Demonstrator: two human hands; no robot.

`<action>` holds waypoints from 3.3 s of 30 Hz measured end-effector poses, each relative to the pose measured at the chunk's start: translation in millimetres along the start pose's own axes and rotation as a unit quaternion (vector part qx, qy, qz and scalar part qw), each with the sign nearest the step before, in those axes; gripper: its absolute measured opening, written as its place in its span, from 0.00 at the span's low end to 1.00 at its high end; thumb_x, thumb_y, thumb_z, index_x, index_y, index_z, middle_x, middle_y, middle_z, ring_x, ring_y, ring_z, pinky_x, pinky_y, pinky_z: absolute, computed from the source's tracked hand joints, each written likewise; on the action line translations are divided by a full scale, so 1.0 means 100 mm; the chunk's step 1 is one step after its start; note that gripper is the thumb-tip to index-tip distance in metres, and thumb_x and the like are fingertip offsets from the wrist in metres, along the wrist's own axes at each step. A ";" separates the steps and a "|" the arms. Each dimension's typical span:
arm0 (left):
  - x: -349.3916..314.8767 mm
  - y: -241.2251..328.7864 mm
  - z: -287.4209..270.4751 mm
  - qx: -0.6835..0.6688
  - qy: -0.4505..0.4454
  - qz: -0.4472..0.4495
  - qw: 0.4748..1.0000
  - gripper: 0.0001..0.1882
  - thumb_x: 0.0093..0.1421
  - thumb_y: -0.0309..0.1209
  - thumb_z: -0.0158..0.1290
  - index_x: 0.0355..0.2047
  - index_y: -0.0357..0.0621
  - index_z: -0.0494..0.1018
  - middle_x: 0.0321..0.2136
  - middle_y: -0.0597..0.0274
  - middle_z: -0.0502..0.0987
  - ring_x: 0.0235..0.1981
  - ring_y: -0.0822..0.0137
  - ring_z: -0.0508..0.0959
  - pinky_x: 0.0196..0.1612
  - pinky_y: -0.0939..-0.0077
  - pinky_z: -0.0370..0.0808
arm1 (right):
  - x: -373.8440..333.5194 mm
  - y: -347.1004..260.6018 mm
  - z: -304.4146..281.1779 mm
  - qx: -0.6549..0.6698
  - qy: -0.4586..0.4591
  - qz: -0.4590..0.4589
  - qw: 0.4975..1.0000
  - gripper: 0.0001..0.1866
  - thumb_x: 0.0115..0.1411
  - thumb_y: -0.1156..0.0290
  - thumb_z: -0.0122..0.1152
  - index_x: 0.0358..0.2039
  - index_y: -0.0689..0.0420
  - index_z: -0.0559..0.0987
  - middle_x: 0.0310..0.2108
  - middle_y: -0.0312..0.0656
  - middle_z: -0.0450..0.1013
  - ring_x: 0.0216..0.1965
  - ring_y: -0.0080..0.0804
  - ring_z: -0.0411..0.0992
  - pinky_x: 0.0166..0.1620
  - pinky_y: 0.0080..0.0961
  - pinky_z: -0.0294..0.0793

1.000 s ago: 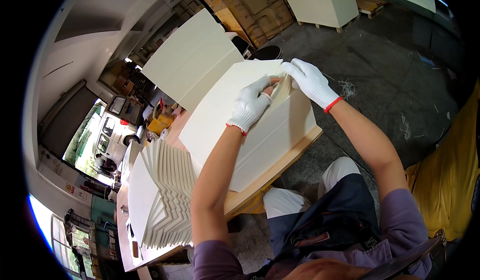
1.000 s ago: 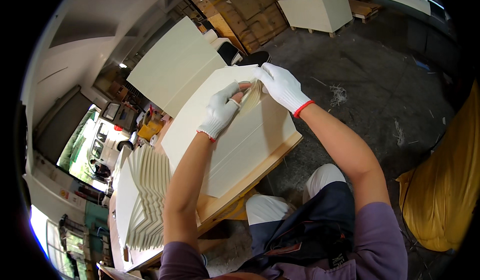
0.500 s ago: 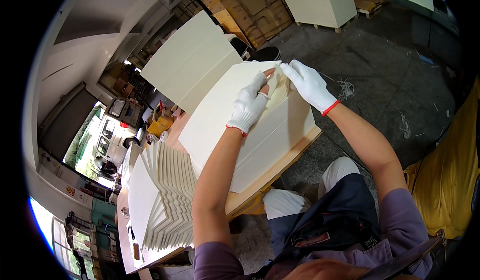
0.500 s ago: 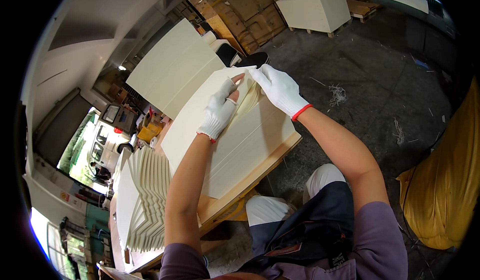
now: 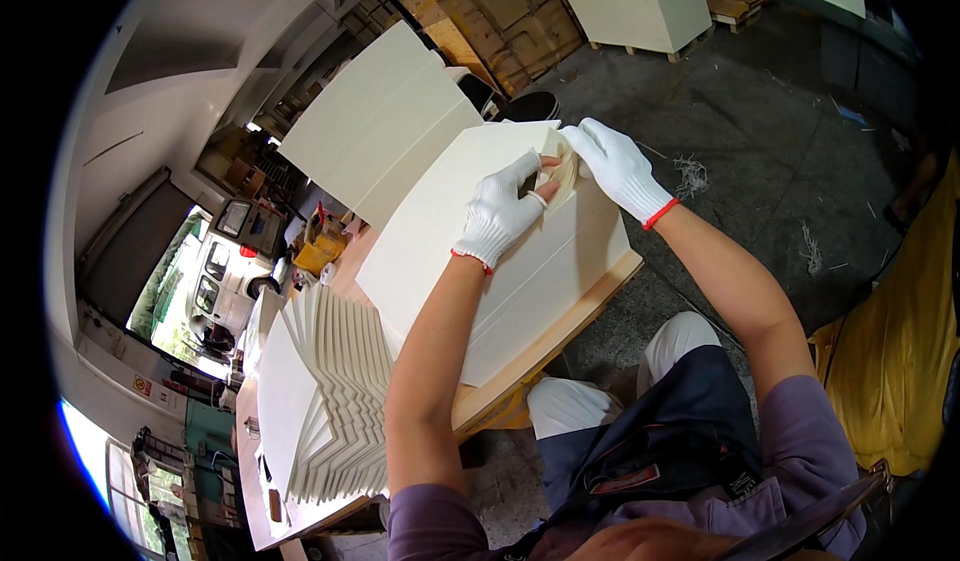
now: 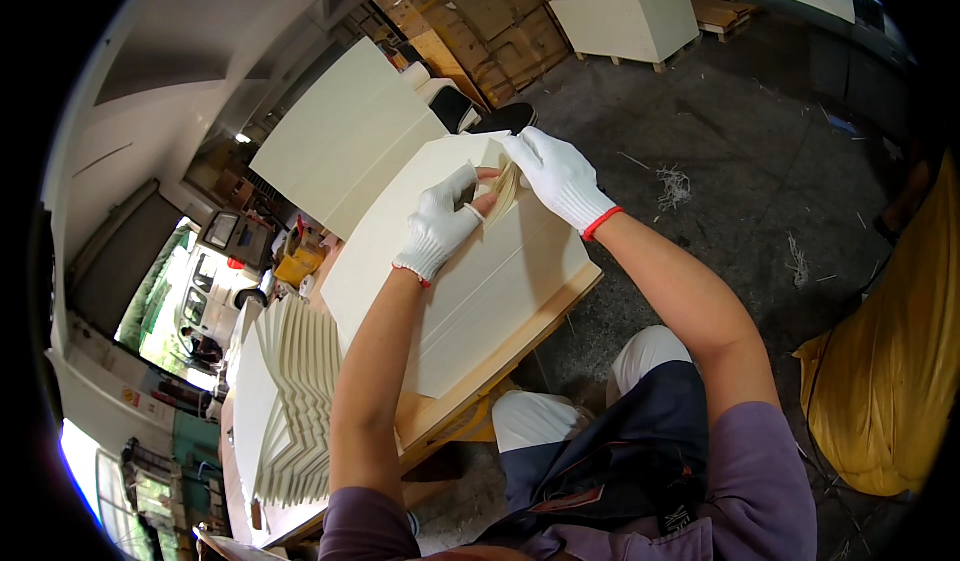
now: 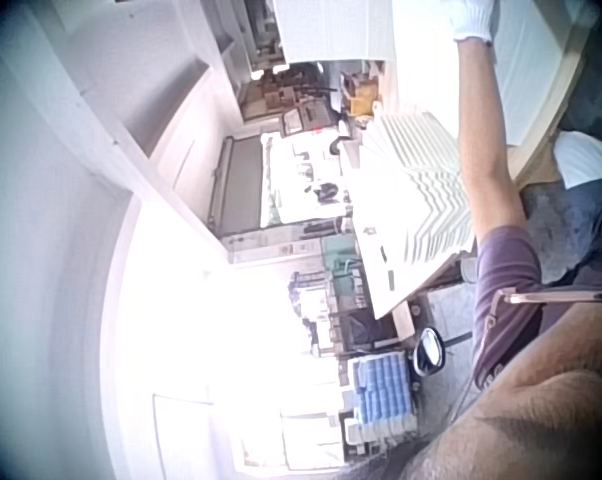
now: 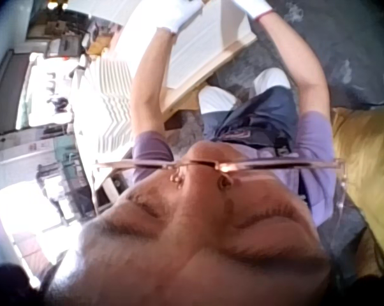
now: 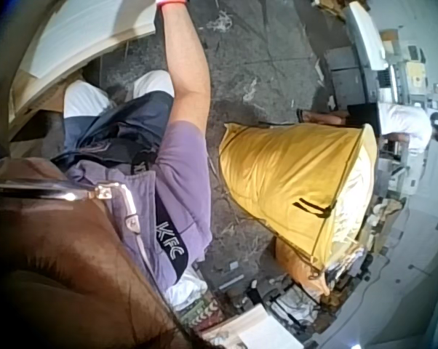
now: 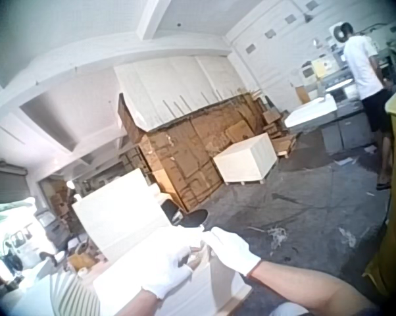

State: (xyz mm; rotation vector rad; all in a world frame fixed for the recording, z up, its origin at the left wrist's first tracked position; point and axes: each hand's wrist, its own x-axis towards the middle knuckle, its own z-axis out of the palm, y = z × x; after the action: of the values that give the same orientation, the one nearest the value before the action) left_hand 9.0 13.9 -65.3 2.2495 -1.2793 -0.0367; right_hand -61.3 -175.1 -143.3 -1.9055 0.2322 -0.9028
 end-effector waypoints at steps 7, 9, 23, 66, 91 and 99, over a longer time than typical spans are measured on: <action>0.03 -0.12 0.02 0.004 0.026 0.020 0.999 0.18 0.68 0.36 0.59 0.57 0.52 0.80 0.35 0.58 0.81 0.37 0.67 0.79 0.47 0.71 0.76 | -0.01 -0.06 -0.02 -0.017 -0.019 0.021 0.999 0.31 0.75 0.38 0.42 0.42 0.57 0.76 0.35 0.50 0.79 0.39 0.51 0.78 0.45 0.42 0.73; 0.02 -0.03 0.03 0.028 0.009 0.005 1.000 0.18 0.68 0.37 0.60 0.57 0.52 0.80 0.36 0.57 0.83 0.38 0.66 0.80 0.47 0.70 0.76 | -0.01 -0.01 -0.02 -0.017 -0.010 0.016 1.000 0.31 0.75 0.39 0.42 0.43 0.57 0.76 0.36 0.51 0.79 0.40 0.52 0.78 0.45 0.42 0.74; 0.00 -0.08 0.04 0.000 0.039 0.040 0.998 0.17 0.72 0.40 0.53 0.58 0.59 0.79 0.39 0.50 0.85 0.40 0.54 0.85 0.48 0.63 0.79 | -0.07 -0.18 -0.07 -0.008 -0.022 0.050 0.999 0.30 0.74 0.39 0.47 0.39 0.58 0.76 0.32 0.49 0.77 0.36 0.46 0.77 0.44 0.38 0.73; 0.00 -0.12 0.12 -0.069 0.030 -0.015 0.997 0.20 0.67 0.36 0.60 0.58 0.47 0.80 0.43 0.58 0.85 0.42 0.69 0.81 0.48 0.72 0.77 | -0.03 -0.12 -0.13 -0.010 -0.044 0.042 0.998 0.31 0.73 0.41 0.44 0.46 0.56 0.82 0.35 0.51 0.80 0.41 0.51 0.78 0.47 0.43 0.74; -0.06 -0.01 0.09 -0.023 0.024 -0.007 0.999 0.20 0.66 0.33 0.61 0.57 0.49 0.81 0.25 0.68 0.69 0.29 0.74 0.69 0.37 0.75 0.71 | -0.06 0.01 -0.02 -0.055 0.003 0.009 0.998 0.32 0.75 0.39 0.41 0.45 0.56 0.80 0.38 0.53 0.81 0.44 0.56 0.79 0.47 0.45 0.75; -0.04 -0.07 0.12 -0.007 0.062 -0.003 0.998 0.17 0.68 0.35 0.57 0.56 0.52 0.82 0.26 0.63 0.74 0.31 0.69 0.74 0.40 0.70 0.74 | -0.06 -0.05 -0.04 -0.061 -0.006 0.016 0.998 0.32 0.75 0.38 0.42 0.43 0.56 0.79 0.35 0.52 0.80 0.41 0.54 0.79 0.45 0.45 0.74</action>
State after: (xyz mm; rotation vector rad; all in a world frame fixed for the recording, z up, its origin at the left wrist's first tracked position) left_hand 9.0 14.3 -79.7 2.2071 -1.2047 0.0897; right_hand -69.3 -171.6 -141.3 -2.0145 0.3152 -0.8722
